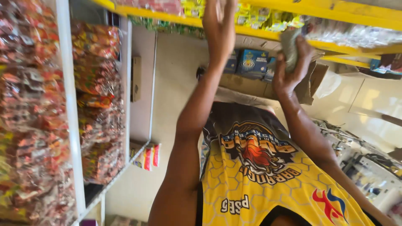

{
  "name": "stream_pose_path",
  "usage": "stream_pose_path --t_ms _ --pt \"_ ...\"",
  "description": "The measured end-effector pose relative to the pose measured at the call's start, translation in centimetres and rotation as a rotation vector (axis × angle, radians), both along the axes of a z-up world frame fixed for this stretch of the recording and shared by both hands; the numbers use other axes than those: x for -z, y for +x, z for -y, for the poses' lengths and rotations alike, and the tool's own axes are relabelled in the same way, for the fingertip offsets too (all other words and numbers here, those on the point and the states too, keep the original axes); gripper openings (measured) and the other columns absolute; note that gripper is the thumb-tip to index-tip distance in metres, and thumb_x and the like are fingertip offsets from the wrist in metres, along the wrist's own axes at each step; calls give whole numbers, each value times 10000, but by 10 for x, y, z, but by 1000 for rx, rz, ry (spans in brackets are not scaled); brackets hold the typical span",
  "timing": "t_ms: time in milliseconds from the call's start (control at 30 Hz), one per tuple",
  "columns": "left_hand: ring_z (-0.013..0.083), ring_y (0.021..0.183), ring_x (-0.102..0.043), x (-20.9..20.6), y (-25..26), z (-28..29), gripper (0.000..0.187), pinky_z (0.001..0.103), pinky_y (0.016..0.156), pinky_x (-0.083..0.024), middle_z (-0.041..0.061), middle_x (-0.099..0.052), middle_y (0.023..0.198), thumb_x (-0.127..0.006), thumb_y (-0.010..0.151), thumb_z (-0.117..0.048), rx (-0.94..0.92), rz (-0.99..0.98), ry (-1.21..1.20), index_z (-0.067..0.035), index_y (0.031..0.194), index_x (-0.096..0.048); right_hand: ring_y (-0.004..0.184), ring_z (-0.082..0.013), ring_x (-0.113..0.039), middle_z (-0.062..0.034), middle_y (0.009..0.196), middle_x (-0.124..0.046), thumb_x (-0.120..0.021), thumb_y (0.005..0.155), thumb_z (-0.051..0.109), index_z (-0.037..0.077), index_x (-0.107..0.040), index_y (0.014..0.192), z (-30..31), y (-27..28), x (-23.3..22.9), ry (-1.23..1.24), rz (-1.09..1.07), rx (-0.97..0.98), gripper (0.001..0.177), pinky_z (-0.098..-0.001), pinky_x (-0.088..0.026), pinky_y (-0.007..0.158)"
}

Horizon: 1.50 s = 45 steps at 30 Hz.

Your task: Cleaning and wiping down boxes of mosquito coils in a grocery store aisle.

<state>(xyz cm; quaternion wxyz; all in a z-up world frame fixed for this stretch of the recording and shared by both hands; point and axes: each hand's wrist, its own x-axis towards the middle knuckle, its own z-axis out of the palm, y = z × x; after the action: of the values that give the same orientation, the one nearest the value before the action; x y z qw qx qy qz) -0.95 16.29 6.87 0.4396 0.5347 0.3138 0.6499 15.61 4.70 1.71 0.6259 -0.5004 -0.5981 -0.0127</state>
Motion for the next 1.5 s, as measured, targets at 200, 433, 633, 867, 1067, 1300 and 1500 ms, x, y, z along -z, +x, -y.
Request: stream_pose_path --t_ms 200,433,633,867,1067,1300,1500 --pt "458 1221 -603 275 -37 134 404 595 1078 -437 245 -690 1203 -668 958 -345 196 -540 -803 -29 1211 -655 1188 -520 -587 -289 1232 -652 -676 977 109 6 -642 1335 42 8 180 -639 -225 -16 374 -610 -443 1006" --pt "370 1239 -629 423 -39 164 452 532 1083 -477 141 -703 1256 -624 930 -450 261 -856 -1084 -135 1253 -662 1212 -408 -618 -123 1295 -676 -612 904 321 259 -687 1316 94 99 430 -1482 -191 294 423 -566 -487 1063" --pt "361 1223 -638 475 31 176 399 521 1071 -490 144 -723 1189 -654 921 -381 297 -874 -1034 -107 1210 -670 623 -423 -746 -250 1036 -711 -719 825 181 9 -626 1311 118 156 537 -1508 -870 610 524 -532 -676 485" --pt "451 1283 -558 488 127 165 489 565 1009 -549 157 -550 1368 -645 875 -433 608 -1176 -805 -174 1290 -650 696 -261 -706 -156 904 -712 -639 874 225 -4 -726 1071 120 204 569 -1668 -762 475 314 -463 -502 482" --pt "498 1443 -380 555 162 166 709 606 1088 -480 232 -297 1600 -648 853 -423 717 -1118 -916 -145 1482 -478 717 -209 -643 -109 945 -689 -624 888 222 34 -702 1088 109 228 578 -1767 -856 372 286 -339 -551 566" --pt "448 1513 -295 593 189 181 692 546 1200 -388 303 -143 1664 -650 967 -332 753 -787 -1008 -74 1557 -397 1404 -353 -480 -161 1493 -543 -569 949 424 86 -548 1456 53 140 428 -2018 -339 307 610 -479 -439 1149" --pt "421 1351 -510 530 158 193 357 519 1168 -405 198 -557 1316 -709 898 -212 460 -579 -983 -77 1210 -599 784 -249 -675 -147 1009 -691 -645 856 137 43 -649 1142 122 204 496 -1721 -836 171 301 -355 -585 633"
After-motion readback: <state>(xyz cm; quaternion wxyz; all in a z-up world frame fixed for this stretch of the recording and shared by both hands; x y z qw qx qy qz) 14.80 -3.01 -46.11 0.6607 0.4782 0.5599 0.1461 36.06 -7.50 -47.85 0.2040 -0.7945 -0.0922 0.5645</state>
